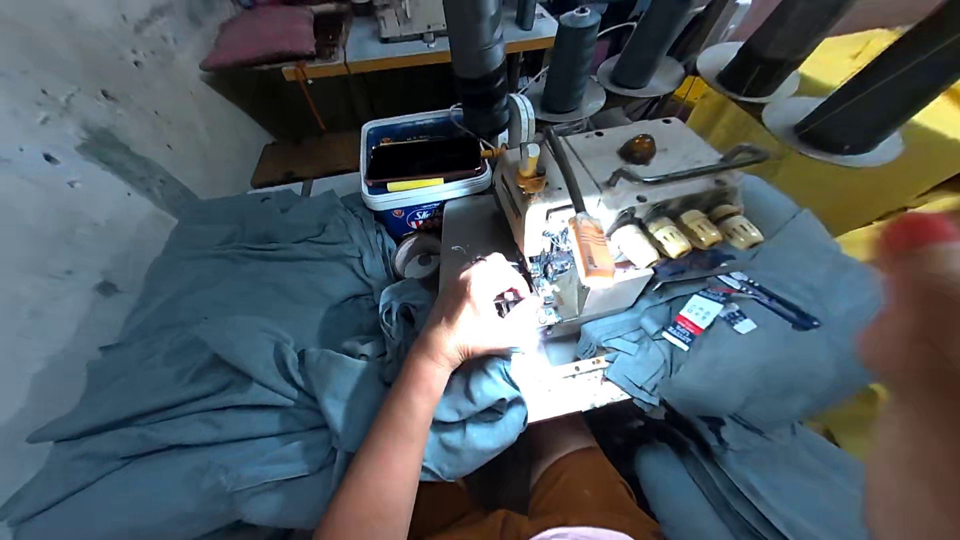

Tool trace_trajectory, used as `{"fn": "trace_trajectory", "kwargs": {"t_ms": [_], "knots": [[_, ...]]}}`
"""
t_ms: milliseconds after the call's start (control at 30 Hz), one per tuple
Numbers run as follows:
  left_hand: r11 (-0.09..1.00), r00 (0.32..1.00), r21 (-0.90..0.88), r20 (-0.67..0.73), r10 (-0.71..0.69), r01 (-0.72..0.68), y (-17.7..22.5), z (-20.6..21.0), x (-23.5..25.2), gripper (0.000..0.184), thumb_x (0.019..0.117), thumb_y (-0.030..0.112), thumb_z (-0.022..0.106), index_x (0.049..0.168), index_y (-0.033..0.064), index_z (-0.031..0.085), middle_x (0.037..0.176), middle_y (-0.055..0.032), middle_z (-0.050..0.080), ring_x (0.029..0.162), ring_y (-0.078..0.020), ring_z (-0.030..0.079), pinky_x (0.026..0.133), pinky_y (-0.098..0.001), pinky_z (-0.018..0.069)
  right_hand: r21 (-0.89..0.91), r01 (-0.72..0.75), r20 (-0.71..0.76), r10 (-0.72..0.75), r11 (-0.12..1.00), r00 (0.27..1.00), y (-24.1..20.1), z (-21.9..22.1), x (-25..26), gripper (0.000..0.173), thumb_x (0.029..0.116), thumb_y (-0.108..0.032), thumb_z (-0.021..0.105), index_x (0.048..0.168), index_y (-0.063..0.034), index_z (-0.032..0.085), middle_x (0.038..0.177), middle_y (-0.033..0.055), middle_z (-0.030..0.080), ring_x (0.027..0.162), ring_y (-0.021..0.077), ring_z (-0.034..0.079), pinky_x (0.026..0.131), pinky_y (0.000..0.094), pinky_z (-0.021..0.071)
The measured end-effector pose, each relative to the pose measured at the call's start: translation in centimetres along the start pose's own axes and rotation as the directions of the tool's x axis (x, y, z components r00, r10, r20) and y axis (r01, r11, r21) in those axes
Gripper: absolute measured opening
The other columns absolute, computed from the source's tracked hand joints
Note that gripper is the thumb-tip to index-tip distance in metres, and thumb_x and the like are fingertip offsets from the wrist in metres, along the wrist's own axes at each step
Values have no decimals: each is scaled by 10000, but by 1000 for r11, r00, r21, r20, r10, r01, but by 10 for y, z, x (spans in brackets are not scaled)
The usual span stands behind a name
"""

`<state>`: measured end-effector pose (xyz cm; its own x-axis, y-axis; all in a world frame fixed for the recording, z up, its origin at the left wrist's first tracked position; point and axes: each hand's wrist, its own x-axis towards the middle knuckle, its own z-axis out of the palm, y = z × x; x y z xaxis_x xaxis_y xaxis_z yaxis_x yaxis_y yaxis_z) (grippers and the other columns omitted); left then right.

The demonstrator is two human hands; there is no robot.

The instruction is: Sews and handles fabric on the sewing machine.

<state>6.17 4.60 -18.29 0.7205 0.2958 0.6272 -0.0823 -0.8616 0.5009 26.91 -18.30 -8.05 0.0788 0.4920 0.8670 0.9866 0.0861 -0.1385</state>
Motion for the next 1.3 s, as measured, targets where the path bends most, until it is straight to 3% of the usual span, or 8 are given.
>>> {"fn": "trace_trajectory", "kwargs": {"t_ms": [133,233,400,567,733,967,1200,1300], "knots": [[996,997,63,-26,72,-70,26,12,-4,176,908,193,677,896,54,785,894,-95,761,870,-209,729,811,-373,579,77,123,426,-144,989,893,-32,50,96,402,931,-260,601,1188,45,647,1081,248,649,987,378,623,806,536,496],[995,999,101,46,-26,22,32,14,-6,237,960,180,618,1040,55,803,971,-120,767,925,-258,737,849,-421,576,-22,23,840,6,999,542,-33,89,162,570,895,-284,762,1369,-17,592,1403,251,523,1333,464,449,1016,645,394],[991,995,121,73,-74,64,36,13,-4,215,962,159,616,980,60,806,912,-116,753,904,-264,730,833,-421,572,-19,234,980,-29,972,198,-38,123,191,323,954,-284,745,1197,-71,734,1134,163,684,1126,329,616,949,555,456],[968,979,185,88,-186,167,42,21,0,236,982,201,621,912,44,782,997,-126,753,967,-276,719,879,-440,562,303,475,807,-487,826,334,40,165,187,430,792,-578,765,977,-190,761,805,29,670,729,189,662,613,467,549],[950,996,302,4,-86,81,46,31,1,160,935,120,672,848,11,752,885,-155,730,895,-321,720,819,-444,567,-150,330,965,66,932,254,-67,121,194,251,890,-218,813,979,0,727,924,159,653,928,316,634,793,524,491],[920,998,389,-19,67,-54,35,15,-12,117,923,118,681,908,41,768,885,-129,716,856,-287,711,730,-393,582,-111,403,937,-40,908,347,-67,113,180,203,873,-130,787,962,29,699,1034,199,638,1076,384,604,888,547,474],[889,997,453,-71,-37,66,-8,-56,-46,138,953,35,624,906,-5,747,917,-152,737,869,-289,729,780,-418,583,-73,335,938,-49,939,342,-50,119,184,235,905,-219,784,1037,-30,737,885,110,664,869,257,638,741,472,488],[888,982,420,-90,-165,187,-18,-62,-48,147,972,32,617,933,-40,740,916,-188,731,850,-329,724,782,-475,580,-52,248,957,-23,967,290,-45,119,185,259,934,-220,766,1137,-65,724,1011,125,679,959,263,635,807,484,484]]}}
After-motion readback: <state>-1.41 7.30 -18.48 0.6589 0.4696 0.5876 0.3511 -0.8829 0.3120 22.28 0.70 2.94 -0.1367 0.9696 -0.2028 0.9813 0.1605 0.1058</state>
